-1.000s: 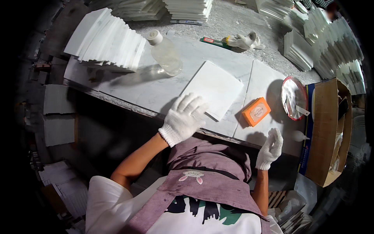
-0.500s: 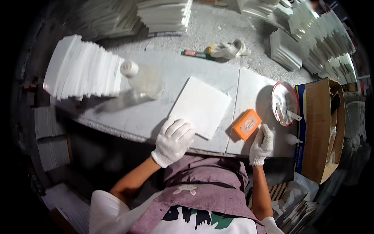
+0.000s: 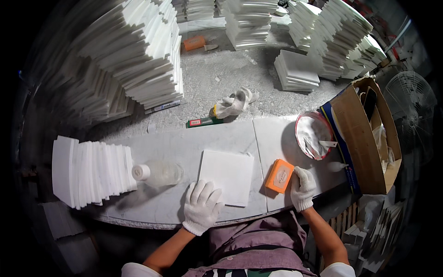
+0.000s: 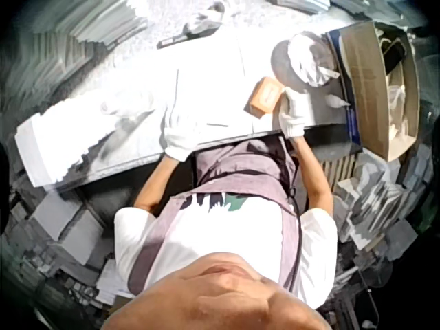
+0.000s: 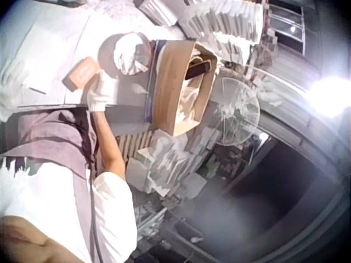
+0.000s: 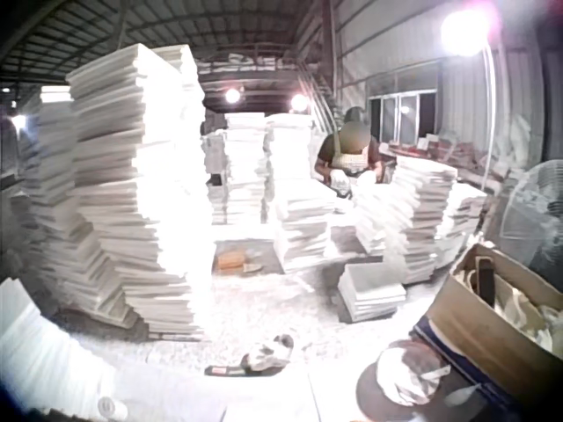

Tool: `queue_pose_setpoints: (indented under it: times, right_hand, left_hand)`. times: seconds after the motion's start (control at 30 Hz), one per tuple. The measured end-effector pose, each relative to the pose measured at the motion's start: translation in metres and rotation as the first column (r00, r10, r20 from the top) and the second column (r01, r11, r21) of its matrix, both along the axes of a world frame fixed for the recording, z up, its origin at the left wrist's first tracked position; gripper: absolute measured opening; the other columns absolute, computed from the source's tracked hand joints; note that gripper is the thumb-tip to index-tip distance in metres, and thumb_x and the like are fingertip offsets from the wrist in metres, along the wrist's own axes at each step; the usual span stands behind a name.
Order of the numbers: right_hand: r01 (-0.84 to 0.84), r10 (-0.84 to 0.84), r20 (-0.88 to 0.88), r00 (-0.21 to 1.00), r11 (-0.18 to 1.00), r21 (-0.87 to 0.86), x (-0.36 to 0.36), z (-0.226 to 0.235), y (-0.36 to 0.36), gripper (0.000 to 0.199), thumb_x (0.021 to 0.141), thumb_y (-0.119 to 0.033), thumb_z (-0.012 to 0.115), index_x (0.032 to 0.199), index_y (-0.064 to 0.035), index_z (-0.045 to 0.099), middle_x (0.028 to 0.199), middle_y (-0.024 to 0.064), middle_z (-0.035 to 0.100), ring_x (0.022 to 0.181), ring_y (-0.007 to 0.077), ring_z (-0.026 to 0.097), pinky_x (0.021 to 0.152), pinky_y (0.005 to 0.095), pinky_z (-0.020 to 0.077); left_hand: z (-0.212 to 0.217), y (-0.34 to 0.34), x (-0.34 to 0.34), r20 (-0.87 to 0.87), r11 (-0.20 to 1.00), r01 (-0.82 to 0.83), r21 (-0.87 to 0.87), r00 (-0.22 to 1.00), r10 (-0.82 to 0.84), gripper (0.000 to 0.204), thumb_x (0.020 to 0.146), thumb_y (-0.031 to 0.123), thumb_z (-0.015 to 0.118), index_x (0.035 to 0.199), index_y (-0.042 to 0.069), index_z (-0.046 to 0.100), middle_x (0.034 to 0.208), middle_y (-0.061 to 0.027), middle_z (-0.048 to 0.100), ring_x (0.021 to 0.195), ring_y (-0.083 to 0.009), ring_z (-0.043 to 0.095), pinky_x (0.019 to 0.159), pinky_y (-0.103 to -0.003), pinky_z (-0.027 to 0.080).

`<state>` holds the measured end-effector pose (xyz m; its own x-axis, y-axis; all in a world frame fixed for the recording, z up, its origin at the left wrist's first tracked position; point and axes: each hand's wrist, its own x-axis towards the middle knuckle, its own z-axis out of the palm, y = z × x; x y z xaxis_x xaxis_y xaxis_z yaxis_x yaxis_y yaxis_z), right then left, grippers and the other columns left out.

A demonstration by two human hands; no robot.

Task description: The person scrapes the edges of white rectangular tiles with a metal scraper, then places them into a cardboard box. The person repeats this process for multiple tiles, occasionally wiping the scraper on a cloth.

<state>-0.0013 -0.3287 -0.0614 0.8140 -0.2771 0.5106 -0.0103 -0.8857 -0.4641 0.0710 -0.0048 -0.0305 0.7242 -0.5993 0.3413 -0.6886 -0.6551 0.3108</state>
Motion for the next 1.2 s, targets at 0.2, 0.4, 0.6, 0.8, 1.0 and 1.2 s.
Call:
queue_pose_setpoints:
  times: [0.2,0.4,0.6,0.8,1.0,1.2]
  right_hand:
    - [0.015,-0.015,-0.022,1.000,1.000,-0.026,0.000,-0.001,0.001,0.027,0.078,0.003,0.063,0.102,-0.0068,0.060,0.092,0.0129,0.065,0.082,0.0332,0.063,0.072,0.0394,0.0507]
    - [0.032,-0.033,-0.038,0.999,0.999,-0.032,0.001,-0.001,0.001,0.029,0.076,0.004,0.063,0.102,-0.0070,0.061,0.092,0.0129,0.065,0.079,0.0325,0.063,0.070,0.0389,0.0509]
    - [0.046,-0.047,-0.029,0.998,0.998,-0.037,0.004,-0.002,-0.002,0.034,0.071,0.005,0.065,0.102,-0.0072,0.061,0.089,0.0129,0.066,0.077,0.0325,0.063,0.068,0.0385,0.0513]
    - [0.051,-0.052,-0.055,0.997,0.998,-0.024,0.005,0.002,-0.001,0.036,0.069,0.006,0.064,0.102,-0.0074,0.061,0.088,0.0128,0.066,0.074,0.0316,0.064,0.066,0.0386,0.0514]
    - [0.047,-0.049,-0.091,0.995,0.999,-0.022,0.005,0.007,-0.002,0.040,0.066,0.007,0.064,0.102,-0.0077,0.062,0.088,0.0122,0.066,0.074,0.0310,0.064,0.065,0.0383,0.0513]
    - [0.046,-0.046,-0.020,0.999,0.999,-0.004,0.003,0.002,-0.003,0.038,0.065,0.007,0.063,0.100,-0.0072,0.063,0.089,0.0121,0.066,0.074,0.0311,0.064,0.066,0.0374,0.0515]
  left_hand:
    - [0.005,0.000,0.003,-0.062,1.000,0.012,-0.029,0.998,-0.014,0.037,0.073,0.025,0.068,0.106,0.011,0.062,0.117,-0.0115,0.053,0.116,-0.0335,0.046,0.100,-0.051,0.036]
    - [0.004,0.000,0.004,-0.096,0.998,0.058,-0.009,0.994,-0.058,0.041,0.070,0.025,0.069,0.108,0.011,0.062,0.121,-0.0135,0.052,0.117,-0.0356,0.045,0.100,-0.053,0.034]
    - [0.006,-0.003,0.006,-0.103,0.995,0.100,0.026,0.990,-0.096,0.039,0.069,0.024,0.069,0.105,0.011,0.064,0.119,-0.0142,0.052,0.115,-0.0361,0.045,0.098,-0.054,0.034]
    - [0.011,-0.008,0.012,-0.143,0.993,0.119,-0.009,0.982,-0.119,0.035,0.067,0.021,0.068,0.100,0.009,0.066,0.116,-0.0139,0.053,0.112,-0.0363,0.046,0.095,-0.053,0.035]
    - [0.020,-0.011,0.016,-0.116,0.993,0.114,0.021,0.987,-0.111,0.032,0.071,0.024,0.067,0.100,0.011,0.066,0.114,-0.0117,0.052,0.110,-0.0345,0.047,0.095,-0.053,0.036]
    - [0.009,-0.008,0.007,-0.078,0.993,0.120,0.009,0.990,-0.119,0.035,0.067,0.020,0.068,0.101,0.008,0.065,0.117,-0.0138,0.052,0.110,-0.0361,0.047,0.093,-0.052,0.037]
